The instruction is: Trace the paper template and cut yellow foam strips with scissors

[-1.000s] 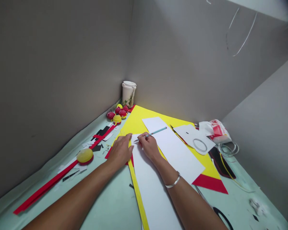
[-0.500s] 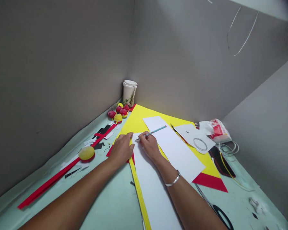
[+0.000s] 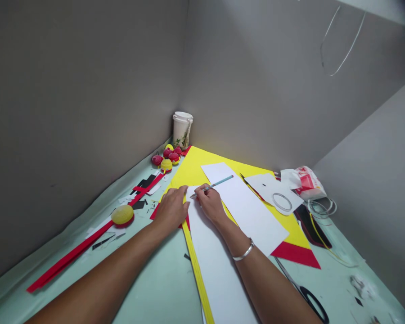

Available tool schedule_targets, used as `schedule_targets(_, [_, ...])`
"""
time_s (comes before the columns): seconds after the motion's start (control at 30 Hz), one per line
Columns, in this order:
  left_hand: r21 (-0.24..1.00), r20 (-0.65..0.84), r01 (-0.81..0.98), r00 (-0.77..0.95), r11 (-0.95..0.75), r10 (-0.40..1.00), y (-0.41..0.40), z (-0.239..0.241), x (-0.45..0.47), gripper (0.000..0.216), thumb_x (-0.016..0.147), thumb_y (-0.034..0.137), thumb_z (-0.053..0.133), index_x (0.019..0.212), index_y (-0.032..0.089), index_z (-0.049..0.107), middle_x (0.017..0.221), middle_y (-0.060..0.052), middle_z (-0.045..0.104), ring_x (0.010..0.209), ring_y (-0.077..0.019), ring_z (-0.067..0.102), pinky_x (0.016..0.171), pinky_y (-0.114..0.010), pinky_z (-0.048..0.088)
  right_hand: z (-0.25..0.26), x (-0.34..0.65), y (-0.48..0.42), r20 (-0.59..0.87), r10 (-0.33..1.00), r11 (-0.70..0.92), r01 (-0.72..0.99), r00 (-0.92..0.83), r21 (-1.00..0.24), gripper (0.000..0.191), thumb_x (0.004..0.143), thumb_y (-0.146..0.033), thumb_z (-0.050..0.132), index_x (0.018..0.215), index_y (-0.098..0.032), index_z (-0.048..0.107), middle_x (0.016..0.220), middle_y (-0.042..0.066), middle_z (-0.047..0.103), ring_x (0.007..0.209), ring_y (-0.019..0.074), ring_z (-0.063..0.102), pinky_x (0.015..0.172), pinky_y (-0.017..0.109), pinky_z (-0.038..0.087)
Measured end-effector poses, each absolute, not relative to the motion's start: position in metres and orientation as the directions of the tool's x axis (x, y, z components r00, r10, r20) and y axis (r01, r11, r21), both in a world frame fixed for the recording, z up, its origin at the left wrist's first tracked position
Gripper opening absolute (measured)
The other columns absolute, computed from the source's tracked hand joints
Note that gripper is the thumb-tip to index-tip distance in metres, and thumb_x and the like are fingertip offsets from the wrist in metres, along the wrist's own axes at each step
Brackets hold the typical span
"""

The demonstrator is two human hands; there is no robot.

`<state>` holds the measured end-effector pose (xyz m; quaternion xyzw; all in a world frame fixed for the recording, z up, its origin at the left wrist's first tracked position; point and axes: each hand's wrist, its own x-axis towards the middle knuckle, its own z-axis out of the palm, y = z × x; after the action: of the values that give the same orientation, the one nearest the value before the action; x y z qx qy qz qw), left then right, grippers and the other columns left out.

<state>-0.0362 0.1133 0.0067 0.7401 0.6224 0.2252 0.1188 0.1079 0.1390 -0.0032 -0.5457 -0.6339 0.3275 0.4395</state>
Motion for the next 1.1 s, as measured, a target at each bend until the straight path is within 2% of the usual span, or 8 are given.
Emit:
schedule_targets(0.73, [0.446, 0.181, 0.873, 0.129, -0.198, 0.975, 0.1109, 0.0107, -0.035, 0.037, 0.086, 0.022, 0.05, 0.123, 0.017, 0.052, 0.115, -0.014, 0.061, 0.113, -0.0284, 0.052, 0.092, -0.038, 0.042, -0.0002, 0.1068, 0.1392, 0.221, 0.975, 0.206, 0.438, -0.017, -0.875, 0.026, 0.085, -0.036, 0.046, 0.066, -0.022, 0.057, 0.062, -0.002, 0.061, 0.062, 0.0167, 0.056, 0.064, 0.026, 0.041])
schedule_targets(1.1, [0.425, 0.17, 0.887, 0.117, -0.18, 0.978, 0.1112, 0.0087, -0.0345, 0.037, 0.086, 0.022, 0.051, 0.123, 0.019, 0.051, 0.114, -0.013, 0.061, 0.111, -0.0275, 0.053, 0.091, -0.036, 0.042, -0.0016, 0.1069, 0.1413, 0.233, 0.972, 0.225, 0.473, -0.042, -0.852, 0.025, 0.088, -0.035, 0.045, 0.073, -0.022, 0.061, 0.073, 0.0, 0.067, 0.072, 0.0182, 0.062, 0.07, 0.027, 0.043])
